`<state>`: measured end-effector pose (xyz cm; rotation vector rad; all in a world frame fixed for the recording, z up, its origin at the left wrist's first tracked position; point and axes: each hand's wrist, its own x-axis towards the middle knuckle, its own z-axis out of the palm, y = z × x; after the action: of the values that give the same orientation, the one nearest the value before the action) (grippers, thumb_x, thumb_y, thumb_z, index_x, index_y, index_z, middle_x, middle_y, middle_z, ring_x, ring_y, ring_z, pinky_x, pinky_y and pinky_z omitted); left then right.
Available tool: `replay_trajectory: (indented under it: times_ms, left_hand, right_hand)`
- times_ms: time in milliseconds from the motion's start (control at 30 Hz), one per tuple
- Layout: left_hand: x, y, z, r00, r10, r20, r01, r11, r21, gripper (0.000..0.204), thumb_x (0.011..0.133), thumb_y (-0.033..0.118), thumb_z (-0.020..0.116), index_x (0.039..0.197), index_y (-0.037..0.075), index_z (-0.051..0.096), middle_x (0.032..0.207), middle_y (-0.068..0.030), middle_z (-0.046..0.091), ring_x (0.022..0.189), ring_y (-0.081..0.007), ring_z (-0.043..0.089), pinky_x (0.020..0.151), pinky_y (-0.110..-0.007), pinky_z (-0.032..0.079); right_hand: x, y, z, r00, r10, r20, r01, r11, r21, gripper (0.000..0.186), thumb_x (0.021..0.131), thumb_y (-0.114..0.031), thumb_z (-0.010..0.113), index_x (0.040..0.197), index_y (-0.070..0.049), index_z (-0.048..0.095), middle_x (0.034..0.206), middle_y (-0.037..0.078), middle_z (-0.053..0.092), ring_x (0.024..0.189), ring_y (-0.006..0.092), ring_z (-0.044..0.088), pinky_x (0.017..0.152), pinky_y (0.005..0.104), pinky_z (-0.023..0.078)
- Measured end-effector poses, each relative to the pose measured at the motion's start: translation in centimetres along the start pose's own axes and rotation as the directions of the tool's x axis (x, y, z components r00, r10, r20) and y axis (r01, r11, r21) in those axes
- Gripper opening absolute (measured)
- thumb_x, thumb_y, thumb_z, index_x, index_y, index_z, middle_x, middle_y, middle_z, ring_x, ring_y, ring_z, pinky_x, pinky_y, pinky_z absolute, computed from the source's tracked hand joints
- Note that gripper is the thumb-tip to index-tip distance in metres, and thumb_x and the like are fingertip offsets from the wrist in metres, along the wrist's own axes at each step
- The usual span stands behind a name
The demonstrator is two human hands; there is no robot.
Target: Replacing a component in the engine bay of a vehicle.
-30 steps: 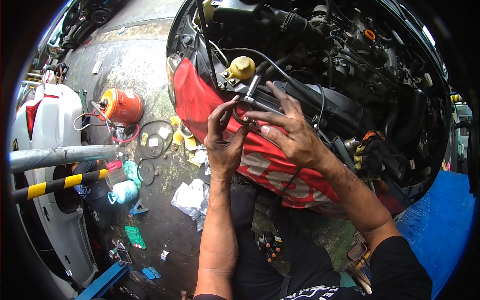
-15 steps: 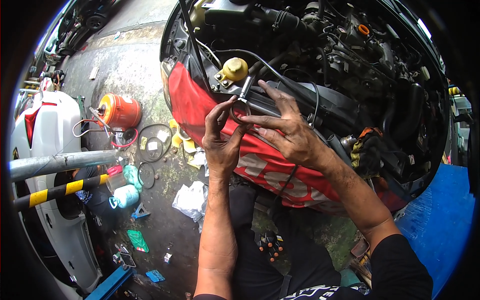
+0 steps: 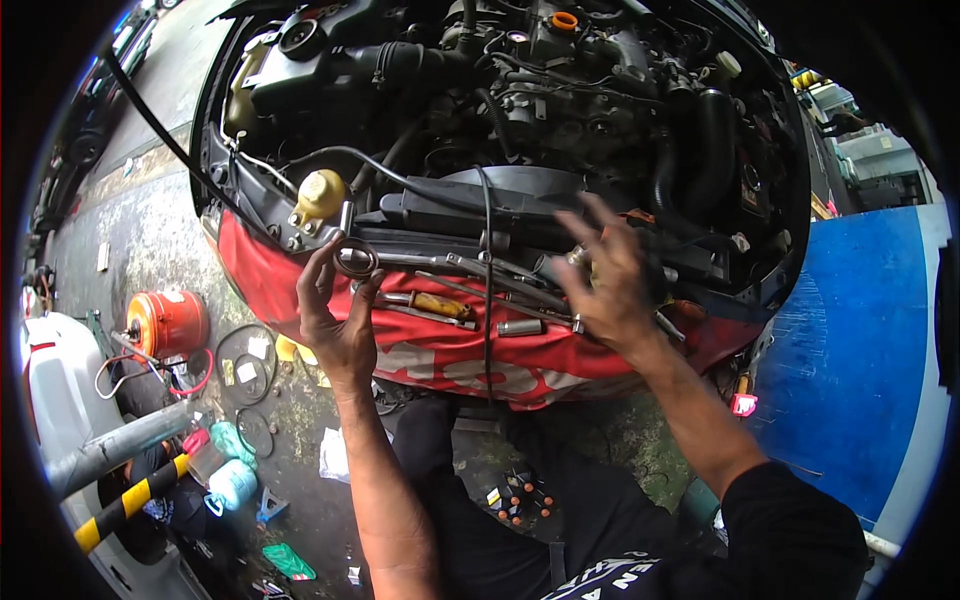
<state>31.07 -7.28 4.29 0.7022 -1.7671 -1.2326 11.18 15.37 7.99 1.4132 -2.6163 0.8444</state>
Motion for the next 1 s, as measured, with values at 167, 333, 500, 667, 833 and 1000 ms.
replay_trajectory:
  times_ms: [167, 333, 500, 667, 833, 1000]
  left_hand:
    - [1.0, 1.7, 4.1, 0.994, 0.085, 0.062, -0.083, 0.996, -0.036, 0.056, 0.081, -0.005, 0.076, 0.132, 0.000, 0.052, 0.133, -0.0140, 0.059, 0.125, -0.0239, 0.055, 0.109, -0.039, 0.043]
    - [0.9, 2.4, 9.3, 0.973, 0.156, 0.173, -0.140, 0.985, -0.104, 0.057, 0.079, -0.007, 0.075, 0.131, -0.001, 0.052, 0.133, -0.0172, 0.059, 0.124, -0.0265, 0.057, 0.109, -0.043, 0.045]
    - [0.2, 4.4, 13.0, 0.953, 0.077, 0.293, -0.068, 0.997, -0.039, 0.057, 0.079, -0.004, 0.077, 0.130, 0.000, 0.053, 0.129, -0.0144, 0.062, 0.105, -0.0173, 0.063, 0.101, -0.037, 0.050]
    - [-0.1, 4.9, 15.7, 0.930, 0.140, 0.339, -0.145, 0.989, -0.011, 0.057, 0.079, 0.000, 0.079, 0.130, 0.000, 0.054, 0.129, -0.0123, 0.064, 0.092, -0.0138, 0.063, 0.095, -0.034, 0.052]
    - [-1.0, 4.9, 17.4, 0.929, 0.002, 0.371, 0.045, 0.992, -0.117, 0.054, 0.082, 0.005, 0.078, 0.131, 0.001, 0.056, 0.128, -0.0115, 0.064, 0.100, -0.0155, 0.061, 0.095, -0.034, 0.050]
    - [-1.4, 4.7, 18.3, 0.904, 0.088, 0.419, -0.098, 0.995, 0.004, 0.051, 0.083, 0.007, 0.077, 0.131, 0.003, 0.057, 0.125, -0.0112, 0.066, 0.092, -0.0150, 0.062, 0.094, -0.034, 0.051]
  right_hand:
    - [-5.4, 8.2, -3.2, 0.922, 0.388, -0.016, -0.382, 0.898, -0.219, 0.059, 0.086, -0.030, 0.074, 0.135, -0.006, 0.052, 0.126, 0.019, 0.052, 0.116, 0.0388, 0.051, 0.100, 0.0477, 0.043]
    - [-5.9, 10.5, -2.0, 0.954, 0.283, -0.095, -0.290, 0.954, -0.076, 0.033, 0.089, -0.026, 0.072, 0.109, -0.004, 0.058, 0.106, 0.015, 0.062, 0.097, 0.0375, 0.061, 0.086, 0.0450, 0.050]
    - [-7.1, 10.3, -5.2, 0.825, 0.502, -0.259, -0.452, 0.862, 0.231, 0.026, 0.094, -0.026, 0.066, 0.098, -0.001, 0.059, 0.085, 0.022, 0.066, 0.079, 0.0429, 0.066, 0.065, 0.0455, 0.050]
    - [-10.0, 12.8, -8.5, 0.790, 0.538, -0.293, -0.464, 0.838, 0.287, 0.030, 0.098, -0.026, 0.062, 0.112, 0.000, 0.054, 0.092, 0.024, 0.066, 0.087, 0.0423, 0.066, 0.073, 0.0430, 0.050]
    - [-12.1, 14.5, -9.9, 0.790, 0.554, -0.261, -0.500, 0.830, 0.247, 0.031, 0.099, -0.024, 0.062, 0.117, -0.001, 0.052, 0.095, 0.024, 0.065, 0.090, 0.0404, 0.067, 0.076, 0.0426, 0.050]
    - [-11.8, 14.2, -10.2, 0.768, 0.619, -0.163, -0.562, 0.774, 0.290, 0.030, 0.099, -0.024, 0.060, 0.114, 0.001, 0.055, 0.091, 0.026, 0.066, 0.092, 0.0420, 0.067, 0.075, 0.0434, 0.050]
